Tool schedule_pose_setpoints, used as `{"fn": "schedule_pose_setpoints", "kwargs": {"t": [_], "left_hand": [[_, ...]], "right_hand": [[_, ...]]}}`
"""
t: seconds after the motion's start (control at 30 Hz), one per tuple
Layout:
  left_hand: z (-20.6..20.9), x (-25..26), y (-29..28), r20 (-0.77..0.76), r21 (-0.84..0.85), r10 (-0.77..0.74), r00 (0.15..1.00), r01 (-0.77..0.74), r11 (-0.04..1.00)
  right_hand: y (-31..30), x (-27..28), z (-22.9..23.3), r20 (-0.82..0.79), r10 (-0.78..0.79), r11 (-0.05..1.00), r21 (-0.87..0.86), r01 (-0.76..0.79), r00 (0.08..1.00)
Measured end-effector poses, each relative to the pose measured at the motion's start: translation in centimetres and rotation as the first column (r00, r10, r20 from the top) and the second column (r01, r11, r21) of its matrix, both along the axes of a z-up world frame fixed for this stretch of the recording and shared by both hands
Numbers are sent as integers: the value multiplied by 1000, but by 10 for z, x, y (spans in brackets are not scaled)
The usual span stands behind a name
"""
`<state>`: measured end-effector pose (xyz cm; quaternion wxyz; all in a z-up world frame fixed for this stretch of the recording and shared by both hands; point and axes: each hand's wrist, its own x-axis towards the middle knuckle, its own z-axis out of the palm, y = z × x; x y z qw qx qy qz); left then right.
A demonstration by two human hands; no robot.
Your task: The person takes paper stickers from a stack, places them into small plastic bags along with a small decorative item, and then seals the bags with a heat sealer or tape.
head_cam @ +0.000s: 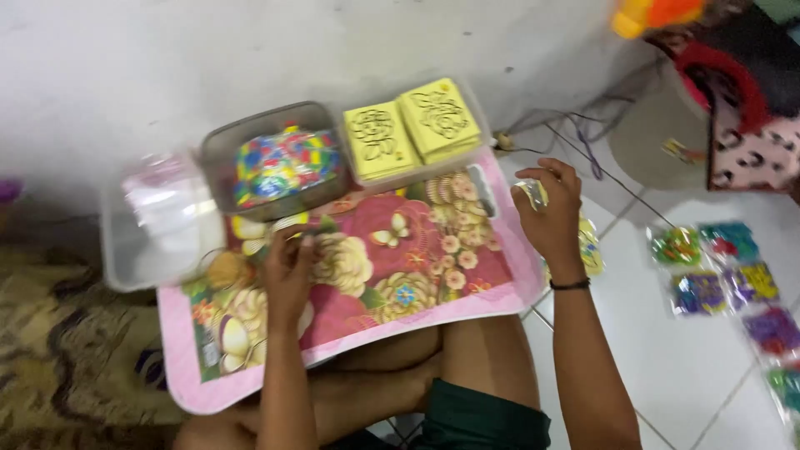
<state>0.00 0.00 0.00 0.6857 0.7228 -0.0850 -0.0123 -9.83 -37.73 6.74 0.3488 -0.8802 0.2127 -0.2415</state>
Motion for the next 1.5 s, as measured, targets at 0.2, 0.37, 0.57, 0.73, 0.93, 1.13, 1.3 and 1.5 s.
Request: {"fn": "schedule_pose_setpoints", "kwargs": {"t": [0.2, 0.37, 0.57, 0.73, 0.93, 1.13, 1.3, 1.5], "left_hand": [[1, 1, 5, 5, -118, -28, 1000, 28, 993], [6, -1, 11, 63, -148, -32, 997, 41, 988], [18, -8, 19, 54, -141, -29, 998, 36, 989], [-16, 6, 22, 84, -94, 1, 996, 7, 996], [-48, 13, 23, 13, -15, -33, 999, 33, 999], [-46, 24, 38, 71, 0, -33, 997, 33, 999], [-46, 17, 33, 117, 1, -62, 991, 62, 998], [-34, 13, 25, 184, 7, -94, 978, 94, 996]], "right_hand": [[77, 21, 49, 60, 299, 950, -107, -292, 952], [159, 47, 65, 10, 499, 855, -169, -491, 866], [246, 86, 76, -95, 669, 671, -348, -655, 737], [316, 144, 70, -110, 790, 493, -471, -732, 603], [393, 198, 55, -342, 807, 301, -462, -834, 481], [421, 202, 75, -524, 746, 365, -194, -911, 411], [420, 221, 43, -508, 729, 371, -269, -889, 458], [400, 222, 50, -352, 829, 380, -213, -900, 433]]}}
